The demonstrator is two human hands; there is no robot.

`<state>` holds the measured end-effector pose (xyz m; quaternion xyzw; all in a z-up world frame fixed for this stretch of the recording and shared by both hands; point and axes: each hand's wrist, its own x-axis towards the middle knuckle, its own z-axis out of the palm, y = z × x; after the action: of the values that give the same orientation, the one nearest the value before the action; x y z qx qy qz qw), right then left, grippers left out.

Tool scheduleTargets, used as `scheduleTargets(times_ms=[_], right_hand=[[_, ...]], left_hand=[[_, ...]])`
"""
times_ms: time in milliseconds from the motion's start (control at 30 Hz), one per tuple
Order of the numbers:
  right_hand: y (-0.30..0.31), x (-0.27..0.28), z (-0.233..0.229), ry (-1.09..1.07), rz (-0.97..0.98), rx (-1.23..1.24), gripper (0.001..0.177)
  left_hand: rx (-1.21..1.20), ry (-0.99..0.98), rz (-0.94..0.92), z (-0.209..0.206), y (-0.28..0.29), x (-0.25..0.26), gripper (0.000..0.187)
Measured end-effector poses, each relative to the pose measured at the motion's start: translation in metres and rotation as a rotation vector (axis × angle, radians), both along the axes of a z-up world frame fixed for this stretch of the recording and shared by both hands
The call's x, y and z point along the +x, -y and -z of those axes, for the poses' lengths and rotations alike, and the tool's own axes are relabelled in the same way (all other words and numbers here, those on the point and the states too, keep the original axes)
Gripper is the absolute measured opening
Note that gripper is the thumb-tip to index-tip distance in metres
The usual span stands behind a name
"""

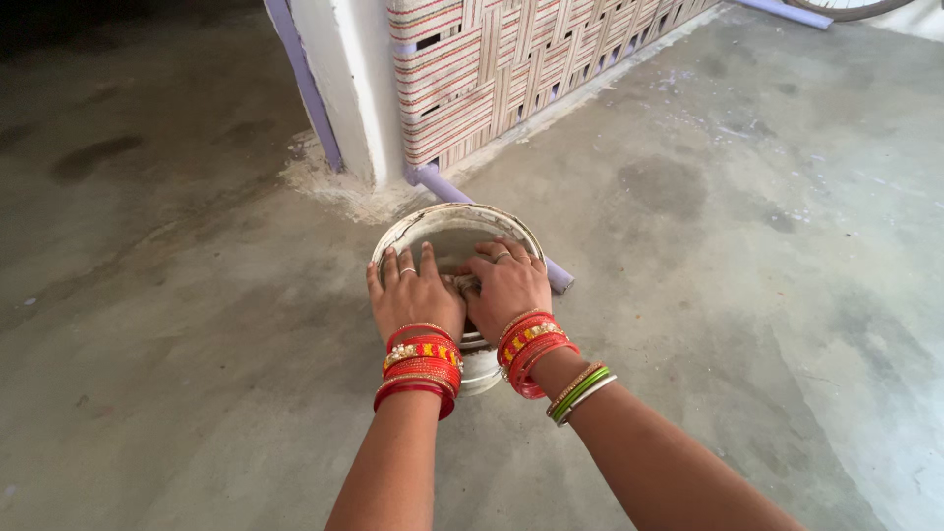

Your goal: The person cleans a concrete floor by hand using a cloth, dipping the cloth into a bucket of water and wringing it out several times to wipe different sections of the surface.

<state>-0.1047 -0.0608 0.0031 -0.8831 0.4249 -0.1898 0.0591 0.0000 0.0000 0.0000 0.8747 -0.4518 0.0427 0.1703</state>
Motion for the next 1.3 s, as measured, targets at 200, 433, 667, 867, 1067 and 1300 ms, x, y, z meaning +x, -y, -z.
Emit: scheduleTargets(times_ms=[200, 433, 667, 867, 1067, 1300], right_hand=[[-0.005, -0.001, -0.006, 0.071, -0.008, 0.001, 0.027], [-0.005, -0.001, -0.005, 0.067, -0.004, -0.018, 0.028], [-0.009, 0.000, -0.013, 0.029, 0.012, 0.052, 0.026], [-0.003, 0.000, -0.008, -0.042, -0.021, 0.043, 0.029], [-0.004, -0.001, -0.006, -0.075, -0.016, 0.088, 0.028], [-0.006, -0.004, -0.014, -0.015, -0.039, 0.070, 0.029]], left_hand=[[-0.013, 0.032, 0.008, -0.001, -0.002, -0.001, 0.053], [-0.009, 0.044, 0.012, 0.000, -0.001, -0.001, 0.051], [0.012, 0.047, 0.017, -0.001, -0.002, -0.001, 0.050], [0.126, 0.057, 0.128, 0.001, 0.001, 0.005, 0.051], [0.145, 0.023, 0.223, 0.011, -0.006, 0.013, 0.049], [0.319, -0.095, 0.280, -0.010, -0.008, 0.020, 0.095]])
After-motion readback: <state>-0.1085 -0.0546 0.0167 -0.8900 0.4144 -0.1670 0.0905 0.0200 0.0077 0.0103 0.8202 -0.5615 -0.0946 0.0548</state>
